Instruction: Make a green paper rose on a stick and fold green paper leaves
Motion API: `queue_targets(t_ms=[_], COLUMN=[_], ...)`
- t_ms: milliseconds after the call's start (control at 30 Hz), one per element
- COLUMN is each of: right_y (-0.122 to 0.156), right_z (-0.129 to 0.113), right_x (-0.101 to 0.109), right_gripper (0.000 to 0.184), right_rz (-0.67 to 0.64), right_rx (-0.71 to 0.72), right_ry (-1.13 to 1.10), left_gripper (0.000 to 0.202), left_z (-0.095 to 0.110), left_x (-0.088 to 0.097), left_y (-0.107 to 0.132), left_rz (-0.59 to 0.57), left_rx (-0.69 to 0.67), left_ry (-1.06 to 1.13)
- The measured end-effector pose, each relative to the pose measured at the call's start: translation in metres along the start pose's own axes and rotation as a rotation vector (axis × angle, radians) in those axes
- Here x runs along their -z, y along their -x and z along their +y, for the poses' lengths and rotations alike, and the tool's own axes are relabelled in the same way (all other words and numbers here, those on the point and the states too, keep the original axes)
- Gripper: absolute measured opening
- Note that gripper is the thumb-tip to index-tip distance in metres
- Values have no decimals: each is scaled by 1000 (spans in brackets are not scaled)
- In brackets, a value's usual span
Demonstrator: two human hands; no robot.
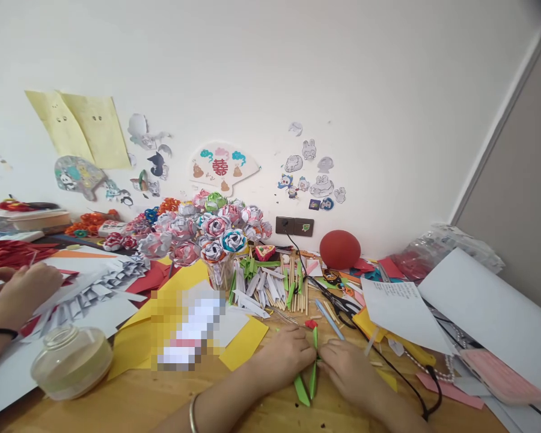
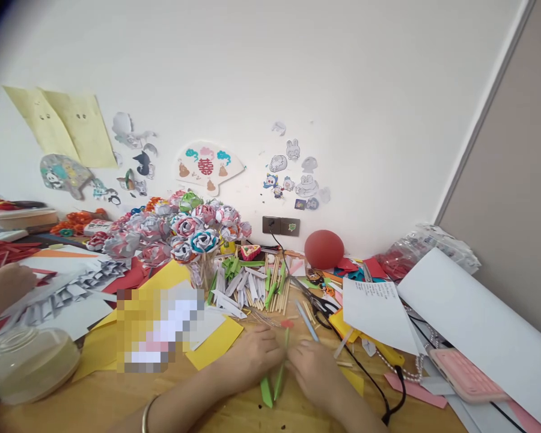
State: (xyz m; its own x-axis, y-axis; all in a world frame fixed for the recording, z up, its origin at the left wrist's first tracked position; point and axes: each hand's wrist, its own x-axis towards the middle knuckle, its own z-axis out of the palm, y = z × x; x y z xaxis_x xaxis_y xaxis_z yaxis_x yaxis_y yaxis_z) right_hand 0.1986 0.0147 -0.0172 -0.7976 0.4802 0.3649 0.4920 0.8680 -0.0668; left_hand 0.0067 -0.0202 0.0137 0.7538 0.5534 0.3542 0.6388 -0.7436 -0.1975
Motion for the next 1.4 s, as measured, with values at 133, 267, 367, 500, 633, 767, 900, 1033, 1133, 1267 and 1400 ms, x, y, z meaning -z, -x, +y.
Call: queue_targets(t_ms=[133, 267, 367, 500, 633, 767, 900, 1033, 1133, 1267, 1400], right_y=[1, 0, 0, -1, -2, -5, -6, -3, 1, 2, -1], right_z=[3, 4, 4, 4, 3, 2, 0, -1, -1, -4, -7], right_x=[0, 1, 2, 4, 5, 4, 5, 8, 11, 11, 8], right_gripper=[23, 22, 19, 13, 14, 17, 22, 22, 22, 21, 18], right_rz=[24, 58, 60, 61, 80, 102, 109, 112, 107, 100, 100], right_rx=[26, 15, 2, 12, -1, -19, -4, 13, 3, -42, -68], right_ry=[-42, -25, 23, 43, 71, 60, 27, 2, -5, -7, -17], left_gripper=[20, 20, 22, 37, 39, 26, 20, 23, 21, 16, 10], left_z=[2, 2, -4, -13, -13, -9, -6, -3, 1, 7, 5], left_x=[1, -4, -7, -6, -7, -11, -11, -6, -2, 0, 2], left_y=[-2, -2, 1, 4, 4, 2, 2, 2, 0, -2, -2], left_rz=[-13, -12, -10, -32, -63, -84, -85, -69, -50, -46, -76], left_rx=[35, 120, 185, 188, 155, 160, 135, 106, 118, 143, 141], left_ry=[22, 32, 26, 25, 17, -20, -49, -48, -30, -11, -16])
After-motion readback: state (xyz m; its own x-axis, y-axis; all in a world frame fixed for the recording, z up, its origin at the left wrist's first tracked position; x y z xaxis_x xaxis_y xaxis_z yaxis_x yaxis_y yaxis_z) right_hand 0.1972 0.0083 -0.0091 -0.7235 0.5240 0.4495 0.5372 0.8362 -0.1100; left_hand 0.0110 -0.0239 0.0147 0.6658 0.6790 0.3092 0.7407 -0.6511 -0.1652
